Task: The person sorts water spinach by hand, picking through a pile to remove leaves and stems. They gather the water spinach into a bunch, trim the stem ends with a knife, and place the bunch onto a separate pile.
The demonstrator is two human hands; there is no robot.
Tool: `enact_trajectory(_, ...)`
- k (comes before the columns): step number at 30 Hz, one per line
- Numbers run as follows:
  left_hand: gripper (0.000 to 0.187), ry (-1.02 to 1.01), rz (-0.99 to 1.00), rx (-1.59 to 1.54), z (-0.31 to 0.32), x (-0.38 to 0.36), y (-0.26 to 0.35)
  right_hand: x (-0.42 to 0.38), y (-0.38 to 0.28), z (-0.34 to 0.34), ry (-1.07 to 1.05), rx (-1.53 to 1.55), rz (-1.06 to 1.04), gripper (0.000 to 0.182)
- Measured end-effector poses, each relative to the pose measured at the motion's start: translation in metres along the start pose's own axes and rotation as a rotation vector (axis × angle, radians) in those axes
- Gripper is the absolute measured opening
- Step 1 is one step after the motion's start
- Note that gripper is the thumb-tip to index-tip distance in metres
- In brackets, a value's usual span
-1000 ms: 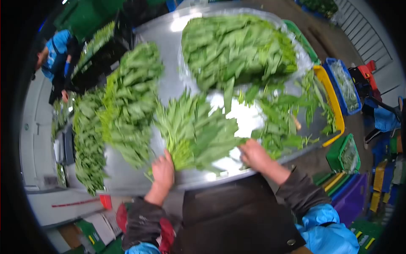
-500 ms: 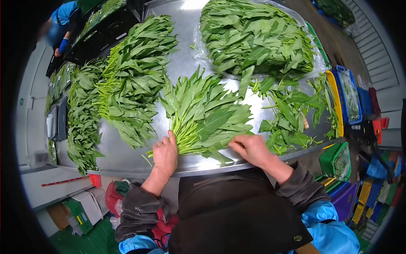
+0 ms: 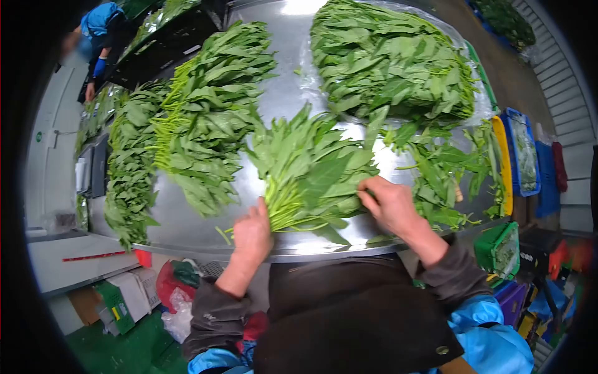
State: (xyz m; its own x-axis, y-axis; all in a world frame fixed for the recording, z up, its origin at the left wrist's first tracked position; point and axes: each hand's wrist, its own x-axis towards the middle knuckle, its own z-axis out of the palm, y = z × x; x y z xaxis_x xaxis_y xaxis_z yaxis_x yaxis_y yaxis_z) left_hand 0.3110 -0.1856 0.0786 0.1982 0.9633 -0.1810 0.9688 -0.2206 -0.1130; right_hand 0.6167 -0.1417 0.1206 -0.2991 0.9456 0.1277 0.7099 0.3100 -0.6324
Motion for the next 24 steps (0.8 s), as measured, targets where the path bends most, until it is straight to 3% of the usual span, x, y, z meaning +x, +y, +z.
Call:
enact_trajectory(5,0.069,-0.052,-0.006,0.031,-0.008,0.001,0.007,-0.012,-0.017,-0.024,-0.249,0.050,0.052,0.010)
enact_trajectory(7,0.069,-0.055,0.002,0.082,-0.009,0.000,0.013,-0.014,-0.013,-0.025,-0.254,0.068,0.083,0.013)
enact_trajectory(10,0.068,-0.067,0.011,0.173,-0.007,0.000,0.021,-0.012,-0.006,-0.019,-0.159,-0.189,0.070,0.019)
enact_trajectory(13,0.067,-0.104,0.009,0.226,-0.009,-0.001,0.026,-0.008,-0.022,-0.012,0.035,-0.093,0.019,0.023)
enact_trajectory(19,0.065,-0.107,0.008,0.219,-0.005,-0.001,0.027,0.005,0.000,0.005,0.074,-0.144,0.045,0.016)
enact_trajectory(21,0.064,-0.099,0.012,0.221,-0.006,-0.001,0.027,0.009,0.000,0.017,0.106,-0.171,-0.051,0.011)
enact_trajectory(24,0.062,-0.100,0.009,0.245,-0.010,-0.002,0.027,0.008,0.018,0.039,0.040,-0.238,-0.033,0.007)
